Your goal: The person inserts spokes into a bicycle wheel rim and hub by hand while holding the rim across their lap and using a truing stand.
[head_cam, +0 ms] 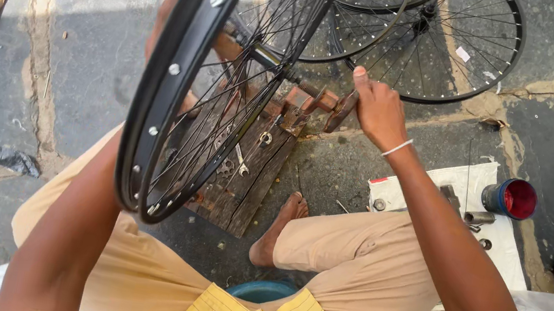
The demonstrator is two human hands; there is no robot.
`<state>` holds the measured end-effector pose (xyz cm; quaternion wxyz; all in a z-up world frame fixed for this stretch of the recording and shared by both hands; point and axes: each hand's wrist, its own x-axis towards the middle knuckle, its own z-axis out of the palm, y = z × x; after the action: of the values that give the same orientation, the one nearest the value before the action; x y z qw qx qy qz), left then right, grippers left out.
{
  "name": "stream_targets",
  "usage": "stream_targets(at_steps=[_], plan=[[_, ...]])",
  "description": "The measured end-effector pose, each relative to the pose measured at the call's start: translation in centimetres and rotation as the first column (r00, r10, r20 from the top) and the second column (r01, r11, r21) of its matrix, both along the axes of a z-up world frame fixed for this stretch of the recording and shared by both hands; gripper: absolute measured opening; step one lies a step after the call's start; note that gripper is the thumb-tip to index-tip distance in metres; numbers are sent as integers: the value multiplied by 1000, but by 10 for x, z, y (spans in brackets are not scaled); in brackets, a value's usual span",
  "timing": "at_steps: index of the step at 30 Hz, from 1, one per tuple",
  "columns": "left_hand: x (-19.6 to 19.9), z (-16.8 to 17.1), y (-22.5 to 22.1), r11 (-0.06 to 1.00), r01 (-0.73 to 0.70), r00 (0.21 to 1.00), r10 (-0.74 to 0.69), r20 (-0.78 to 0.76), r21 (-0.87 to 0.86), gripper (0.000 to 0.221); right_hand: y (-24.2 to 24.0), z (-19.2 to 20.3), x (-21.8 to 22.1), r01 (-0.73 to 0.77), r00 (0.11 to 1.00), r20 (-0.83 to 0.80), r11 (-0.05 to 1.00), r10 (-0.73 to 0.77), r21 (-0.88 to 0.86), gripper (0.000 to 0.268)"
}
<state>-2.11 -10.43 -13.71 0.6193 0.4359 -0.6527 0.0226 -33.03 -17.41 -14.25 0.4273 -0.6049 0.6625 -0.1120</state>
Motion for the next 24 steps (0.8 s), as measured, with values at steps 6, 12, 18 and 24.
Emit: stream_targets(at_steps=[6, 12, 18, 24], plan=[[73, -21, -64, 735, -169, 981, 189, 40, 657, 55, 65, 15, 20, -339, 913, -291, 136, 285, -931, 50], [63, -42, -24, 669, 198, 900, 166, -404, 717, 45, -2, -21, 26, -311, 940, 0, 857, 341, -412, 58], [58, -39, -23, 847, -4, 980, 110, -168, 532, 23, 10, 7, 25, -338, 921, -111, 627, 373, -701, 54], [82, -17, -63, 368, -136, 989, -6, 149, 920, 25, 32, 4, 11, -538, 784, -466, 72, 410, -840, 40]])
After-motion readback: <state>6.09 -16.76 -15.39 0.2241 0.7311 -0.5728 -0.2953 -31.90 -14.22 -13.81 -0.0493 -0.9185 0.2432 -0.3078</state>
